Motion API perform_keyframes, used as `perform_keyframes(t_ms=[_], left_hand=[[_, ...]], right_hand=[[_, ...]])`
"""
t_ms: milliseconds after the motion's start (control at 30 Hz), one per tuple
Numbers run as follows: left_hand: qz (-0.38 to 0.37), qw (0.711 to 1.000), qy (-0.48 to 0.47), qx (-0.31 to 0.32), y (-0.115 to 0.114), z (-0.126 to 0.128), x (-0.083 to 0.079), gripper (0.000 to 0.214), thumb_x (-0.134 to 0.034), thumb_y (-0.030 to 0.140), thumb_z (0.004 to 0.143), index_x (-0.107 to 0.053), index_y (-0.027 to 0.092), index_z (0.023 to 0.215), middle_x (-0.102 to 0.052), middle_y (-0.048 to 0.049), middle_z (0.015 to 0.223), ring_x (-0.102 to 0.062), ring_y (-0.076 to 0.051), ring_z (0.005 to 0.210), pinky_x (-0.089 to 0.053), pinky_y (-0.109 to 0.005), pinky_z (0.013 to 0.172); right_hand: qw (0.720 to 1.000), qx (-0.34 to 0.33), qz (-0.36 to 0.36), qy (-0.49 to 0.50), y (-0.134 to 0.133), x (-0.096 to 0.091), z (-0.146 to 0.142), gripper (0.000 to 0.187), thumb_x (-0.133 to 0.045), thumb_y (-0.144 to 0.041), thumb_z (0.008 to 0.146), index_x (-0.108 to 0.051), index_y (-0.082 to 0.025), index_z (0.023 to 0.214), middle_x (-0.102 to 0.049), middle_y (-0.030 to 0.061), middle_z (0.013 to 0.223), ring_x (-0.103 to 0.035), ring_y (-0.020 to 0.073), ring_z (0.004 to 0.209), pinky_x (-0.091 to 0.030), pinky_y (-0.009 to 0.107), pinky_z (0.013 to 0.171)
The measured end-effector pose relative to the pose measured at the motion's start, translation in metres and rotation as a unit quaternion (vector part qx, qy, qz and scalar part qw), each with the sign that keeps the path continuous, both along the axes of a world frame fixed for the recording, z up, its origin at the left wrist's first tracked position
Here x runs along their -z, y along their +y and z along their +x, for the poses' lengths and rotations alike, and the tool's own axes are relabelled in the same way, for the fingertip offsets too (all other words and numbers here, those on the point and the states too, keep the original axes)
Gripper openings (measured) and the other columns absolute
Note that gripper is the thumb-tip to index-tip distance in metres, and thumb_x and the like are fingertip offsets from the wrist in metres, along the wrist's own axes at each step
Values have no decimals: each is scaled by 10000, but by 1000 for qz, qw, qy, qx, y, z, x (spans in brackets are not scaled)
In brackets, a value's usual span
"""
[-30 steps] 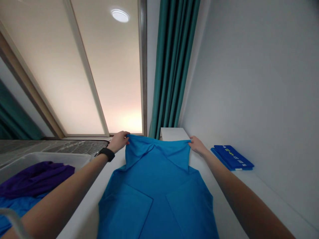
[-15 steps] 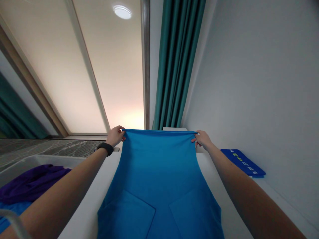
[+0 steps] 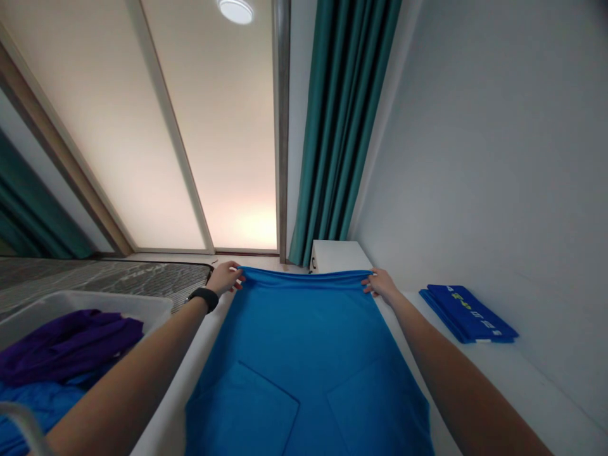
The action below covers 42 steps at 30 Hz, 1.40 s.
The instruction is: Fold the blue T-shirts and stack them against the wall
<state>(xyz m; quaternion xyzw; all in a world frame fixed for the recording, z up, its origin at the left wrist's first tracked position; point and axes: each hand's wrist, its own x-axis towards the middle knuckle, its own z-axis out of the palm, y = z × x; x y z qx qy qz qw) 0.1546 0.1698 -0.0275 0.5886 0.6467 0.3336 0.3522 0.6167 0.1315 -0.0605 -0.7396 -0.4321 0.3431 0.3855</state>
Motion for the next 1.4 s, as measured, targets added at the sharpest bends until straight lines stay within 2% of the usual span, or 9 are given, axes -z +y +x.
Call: perform_keyframes(t_ms=[133, 333, 433, 567, 700, 800, 933, 1100, 1400], left_hand=[[3, 1000, -10, 4, -13, 1, 2, 192, -588, 289, 745, -540, 156, 874, -706, -63, 691, -636, -143, 449, -371, -166, 359], [46, 998, -38, 10, -44, -2, -19, 248, -557, 357, 739, -541, 166, 896, -694, -65, 777, -642, -149, 511, -324, -170, 366], [70, 997, -37, 17, -65, -9, -21, 308, -580, 431, 723, -572, 164, 876, -691, -58, 765, -605, -138, 499, -345, -189, 396], [102, 994, -5, 48, -92, -22, -4, 360, -575, 514, 705, -602, 181, 838, -662, -15, 699, -576, -140, 520, -456, -252, 521], [86, 992, 40, 86, -114, -36, 18, 351, -570, 534, 681, -606, 197, 768, -650, -18, 685, -602, -184, 602, -466, -277, 563], [73, 990, 54, 105, -125, -39, 24, 303, -556, 492, 683, -623, 210, 770, -648, -13, 676, -618, -218, 673, -473, -295, 610], [73, 989, 78, 100, -130, -33, 22, 335, -469, 508, 723, -627, 214, 743, -625, -11, 619, -593, -227, 628, -455, -324, 629], [104, 983, 142, 53, -131, -25, 29, 327, -523, 525, 717, -611, 224, 812, -640, 5, 681, -605, -214, 647, -434, -297, 621], [133, 985, 99, 46, -130, -32, 41, 359, -536, 561, 719, -617, 216, 772, -613, -7, 639, -585, -211, 614, -441, -293, 590]], right_hand=[[1000, -3, 1, 3, -12, 5, 1, 198, -493, -147, 851, -575, -144, 1032, -708, 66, 772, -588, 99, 431, -345, 166, 382], [999, -21, 37, 5, -37, -15, 10, 292, -429, -105, 807, -571, -152, 1059, -722, 64, 829, -606, 96, 523, -313, 161, 405], [998, -38, 56, 3, -60, -20, 13, 288, -447, -128, 777, -587, -154, 1027, -729, 74, 870, -604, 103, 550, -326, 180, 427], [994, -79, 71, -8, -95, -14, 16, 285, -464, -155, 736, -615, -164, 978, -726, 53, 833, -606, 127, 596, -407, 213, 519], [991, -119, 59, -24, -126, -1, 21, 238, -458, -154, 686, -633, -183, 844, -671, -2, 657, -574, 144, 561, -441, 248, 590], [988, -141, 44, -53, -140, 7, 23, 254, -415, -182, 721, -658, -181, 793, -578, -25, 528, -567, 163, 555, -435, 262, 609], [978, -143, 59, -142, -142, 18, 19, 316, -352, -229, 784, -663, -182, 807, -540, -24, 545, -573, 177, 599, -424, 270, 632], [971, -128, 70, -191, -138, 29, 7, 254, -465, -218, 763, -619, -215, 965, -490, -60, 587, -512, 166, 575, -362, 257, 589], [961, -148, 50, -228, -145, 28, 13, 236, -424, -128, 780, -571, -211, 945, -442, -66, 593, -504, 163, 578, -346, 253, 574]])
